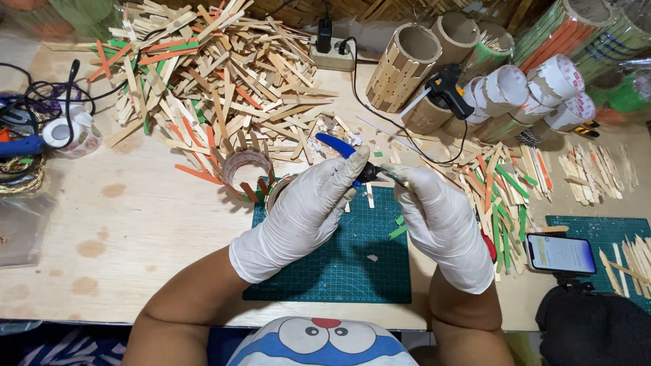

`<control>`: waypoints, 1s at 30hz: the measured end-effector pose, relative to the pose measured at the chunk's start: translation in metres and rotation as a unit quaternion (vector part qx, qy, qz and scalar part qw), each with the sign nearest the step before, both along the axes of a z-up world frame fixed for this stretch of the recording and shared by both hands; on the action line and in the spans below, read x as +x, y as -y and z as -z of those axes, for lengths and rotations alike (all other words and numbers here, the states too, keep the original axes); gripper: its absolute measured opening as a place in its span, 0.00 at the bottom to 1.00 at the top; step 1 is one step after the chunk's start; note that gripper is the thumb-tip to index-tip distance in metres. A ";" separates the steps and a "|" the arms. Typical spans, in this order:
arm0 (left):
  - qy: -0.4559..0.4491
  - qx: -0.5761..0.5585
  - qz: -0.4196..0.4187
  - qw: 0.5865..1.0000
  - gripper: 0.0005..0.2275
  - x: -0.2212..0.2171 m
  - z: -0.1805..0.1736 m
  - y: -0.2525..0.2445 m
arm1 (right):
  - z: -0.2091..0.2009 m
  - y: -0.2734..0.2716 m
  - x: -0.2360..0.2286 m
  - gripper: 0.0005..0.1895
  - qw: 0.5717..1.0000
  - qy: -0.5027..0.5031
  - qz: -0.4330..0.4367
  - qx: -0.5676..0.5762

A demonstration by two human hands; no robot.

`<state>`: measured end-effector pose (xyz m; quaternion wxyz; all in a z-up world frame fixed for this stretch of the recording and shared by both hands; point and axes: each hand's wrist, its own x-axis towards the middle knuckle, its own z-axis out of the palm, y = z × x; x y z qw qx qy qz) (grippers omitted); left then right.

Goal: Trim popsicle sticks glued to a cardboard tube using a pair of cutters to create a decorative container

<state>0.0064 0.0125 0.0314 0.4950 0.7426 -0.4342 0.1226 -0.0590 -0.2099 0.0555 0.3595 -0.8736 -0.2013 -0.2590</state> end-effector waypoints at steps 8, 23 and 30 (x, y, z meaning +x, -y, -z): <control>0.017 -0.012 -0.008 1.000 0.26 0.003 0.002 -0.001 | -0.003 -0.003 0.002 0.14 1.000 0.008 -0.019 -0.001; -0.040 -0.083 0.014 0.996 0.25 0.012 0.009 -0.009 | -0.053 0.038 0.003 0.21 0.952 -0.233 0.156 -0.121; -0.398 -0.185 0.077 0.895 0.18 0.016 -0.010 -0.008 | 0.095 0.136 0.005 0.22 0.807 -0.463 0.265 -0.253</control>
